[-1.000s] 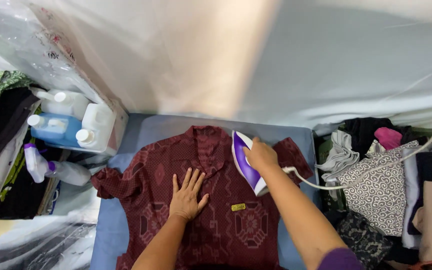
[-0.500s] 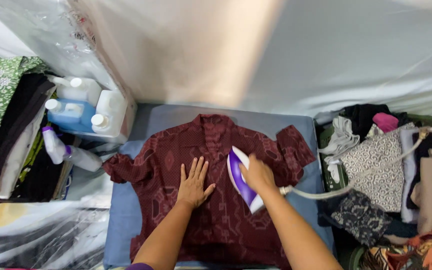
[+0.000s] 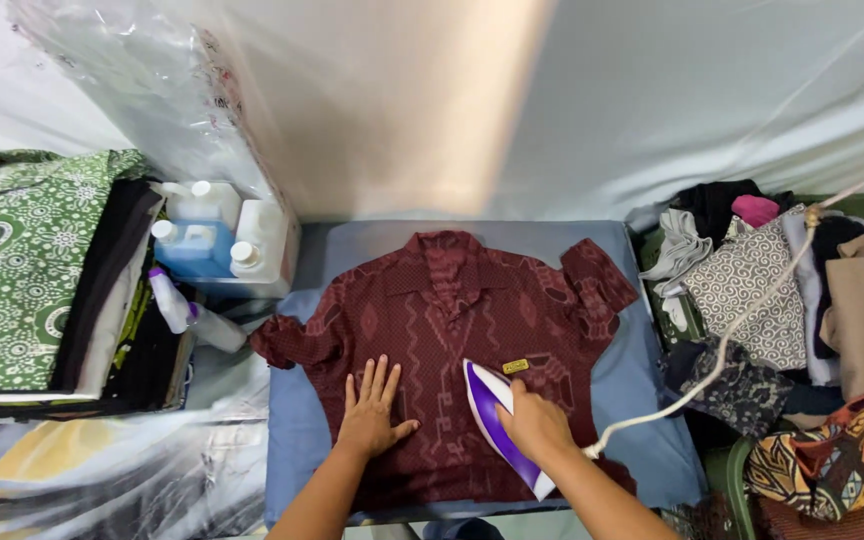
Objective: Ironing and folding a maroon patterned shirt on an ironing board.
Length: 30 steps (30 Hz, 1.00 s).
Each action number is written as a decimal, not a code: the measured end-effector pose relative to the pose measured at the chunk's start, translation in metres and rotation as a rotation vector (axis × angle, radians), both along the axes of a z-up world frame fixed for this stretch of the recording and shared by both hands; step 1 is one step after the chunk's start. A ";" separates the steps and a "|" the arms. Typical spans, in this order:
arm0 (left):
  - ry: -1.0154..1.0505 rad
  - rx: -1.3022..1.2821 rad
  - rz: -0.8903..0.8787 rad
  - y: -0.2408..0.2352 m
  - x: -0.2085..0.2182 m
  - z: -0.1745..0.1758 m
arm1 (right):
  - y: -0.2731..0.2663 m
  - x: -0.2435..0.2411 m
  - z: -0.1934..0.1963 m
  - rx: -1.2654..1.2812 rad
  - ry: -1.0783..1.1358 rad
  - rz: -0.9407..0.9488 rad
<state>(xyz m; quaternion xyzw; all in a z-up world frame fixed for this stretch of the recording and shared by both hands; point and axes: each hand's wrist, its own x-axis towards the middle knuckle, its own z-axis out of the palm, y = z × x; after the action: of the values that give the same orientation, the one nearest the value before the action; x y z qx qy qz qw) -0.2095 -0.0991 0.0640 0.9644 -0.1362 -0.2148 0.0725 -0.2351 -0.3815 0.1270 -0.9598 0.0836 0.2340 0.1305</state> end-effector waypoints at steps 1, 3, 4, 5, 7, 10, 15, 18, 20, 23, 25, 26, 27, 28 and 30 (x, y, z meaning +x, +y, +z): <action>-0.002 0.004 -0.004 0.002 -0.001 0.000 | 0.012 0.012 0.012 0.004 -0.002 -0.004; 0.054 0.001 0.001 0.002 0.002 -0.001 | 0.031 0.038 0.039 0.043 0.080 -0.103; 0.055 0.001 -0.011 0.001 0.001 0.000 | 0.034 0.056 0.029 0.044 0.080 -0.115; 0.069 0.004 -0.004 0.001 0.001 0.000 | 0.036 0.073 0.019 0.035 -0.033 -0.092; 0.082 0.002 -0.014 0.000 0.000 -0.001 | 0.038 0.095 0.004 0.018 -0.148 -0.084; 0.089 0.023 -0.012 -0.001 0.001 -0.002 | 0.033 0.096 -0.007 0.010 -0.209 -0.075; 0.125 0.017 0.006 0.002 0.002 -0.005 | -0.007 0.025 0.031 0.006 -0.004 -0.062; 0.141 0.029 0.010 -0.001 0.004 0.005 | -0.075 0.016 -0.006 -0.098 -0.084 -0.245; 0.148 0.038 0.021 -0.002 0.001 -0.002 | -0.096 0.018 -0.010 -0.105 -0.088 -0.277; 0.173 0.045 0.066 -0.020 0.009 0.005 | -0.104 0.020 -0.010 -0.057 -0.107 -0.322; 0.205 0.042 0.114 -0.033 0.012 0.008 | -0.081 0.018 -0.002 -0.002 -0.108 -0.321; 0.216 0.044 0.109 -0.041 0.015 0.009 | -0.062 0.017 0.007 -0.001 -0.080 -0.295; 0.227 0.046 0.105 -0.049 0.019 0.009 | -0.043 0.017 0.016 -0.001 -0.051 -0.269; 0.230 0.042 0.111 -0.050 0.024 0.013 | -0.034 0.024 0.019 -0.004 -0.050 -0.262; 0.224 0.048 0.006 -0.055 0.034 0.022 | -0.016 0.040 0.025 -0.054 -0.082 -0.264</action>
<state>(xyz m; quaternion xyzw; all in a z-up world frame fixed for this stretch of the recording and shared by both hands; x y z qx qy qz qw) -0.1760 -0.1538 0.0861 0.9363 -0.1192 -0.3241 0.0647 -0.1952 -0.3970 0.1524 -0.9524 0.2101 0.1729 0.1376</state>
